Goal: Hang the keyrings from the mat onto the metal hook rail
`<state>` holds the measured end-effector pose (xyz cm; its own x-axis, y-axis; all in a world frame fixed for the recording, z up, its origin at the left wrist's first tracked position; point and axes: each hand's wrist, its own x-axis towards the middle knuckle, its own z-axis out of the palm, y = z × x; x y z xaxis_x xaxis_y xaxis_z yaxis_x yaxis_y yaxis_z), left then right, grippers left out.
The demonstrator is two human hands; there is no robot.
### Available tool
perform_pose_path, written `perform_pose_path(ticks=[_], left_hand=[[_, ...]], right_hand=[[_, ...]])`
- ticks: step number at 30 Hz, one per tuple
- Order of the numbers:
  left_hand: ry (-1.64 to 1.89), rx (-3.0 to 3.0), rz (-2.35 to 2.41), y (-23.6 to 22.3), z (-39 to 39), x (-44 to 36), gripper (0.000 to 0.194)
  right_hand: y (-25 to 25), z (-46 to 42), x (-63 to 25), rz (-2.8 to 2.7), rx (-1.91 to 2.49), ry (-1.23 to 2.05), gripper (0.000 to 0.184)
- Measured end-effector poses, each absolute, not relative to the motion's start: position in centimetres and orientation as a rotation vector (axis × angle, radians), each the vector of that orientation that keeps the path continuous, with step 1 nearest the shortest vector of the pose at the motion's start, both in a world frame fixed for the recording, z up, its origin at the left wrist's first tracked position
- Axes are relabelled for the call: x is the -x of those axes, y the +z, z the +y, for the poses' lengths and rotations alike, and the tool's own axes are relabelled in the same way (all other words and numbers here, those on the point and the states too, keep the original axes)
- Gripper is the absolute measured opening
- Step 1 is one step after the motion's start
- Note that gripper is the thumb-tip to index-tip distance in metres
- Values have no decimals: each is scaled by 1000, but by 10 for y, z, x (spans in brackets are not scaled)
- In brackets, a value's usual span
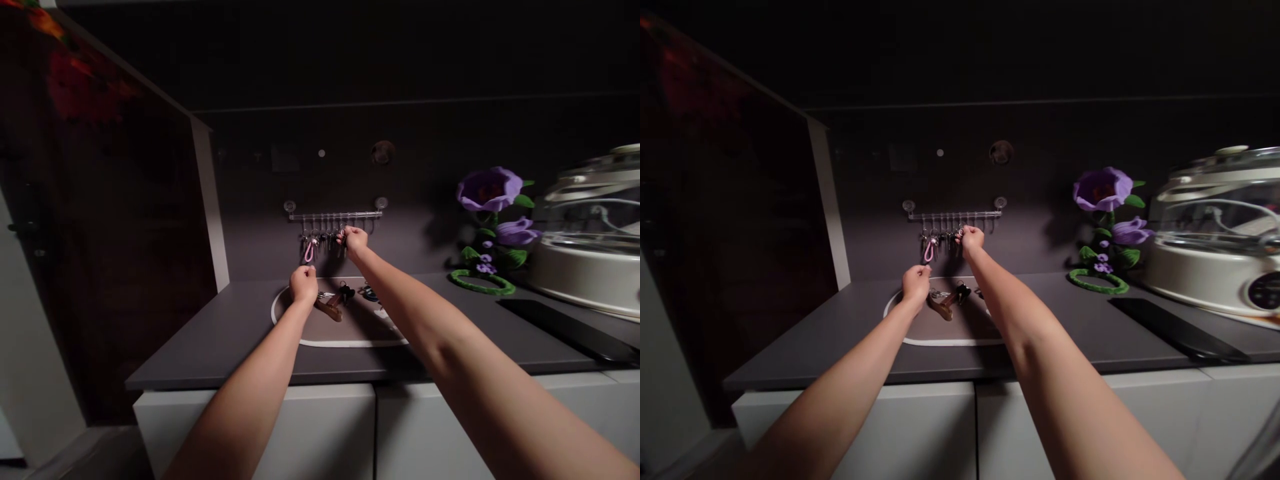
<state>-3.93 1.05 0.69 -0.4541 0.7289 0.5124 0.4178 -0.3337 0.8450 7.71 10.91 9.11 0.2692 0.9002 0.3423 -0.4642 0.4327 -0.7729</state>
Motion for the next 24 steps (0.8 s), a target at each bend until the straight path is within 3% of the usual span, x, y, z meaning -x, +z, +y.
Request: perform_pose_path(ticks=[12,20,24], left_hand=[[1859,-1413,1670,4,16,45,20],[1938,-1320,1473,-7,32,52,18],[1945,-1300,1466,-10,36,55,17]], right_hand=[[74,116,-83,-929,674,965,17],[65,125,-89,-1017,775,751,6],[63,121,-93,-1086,811,759,13]])
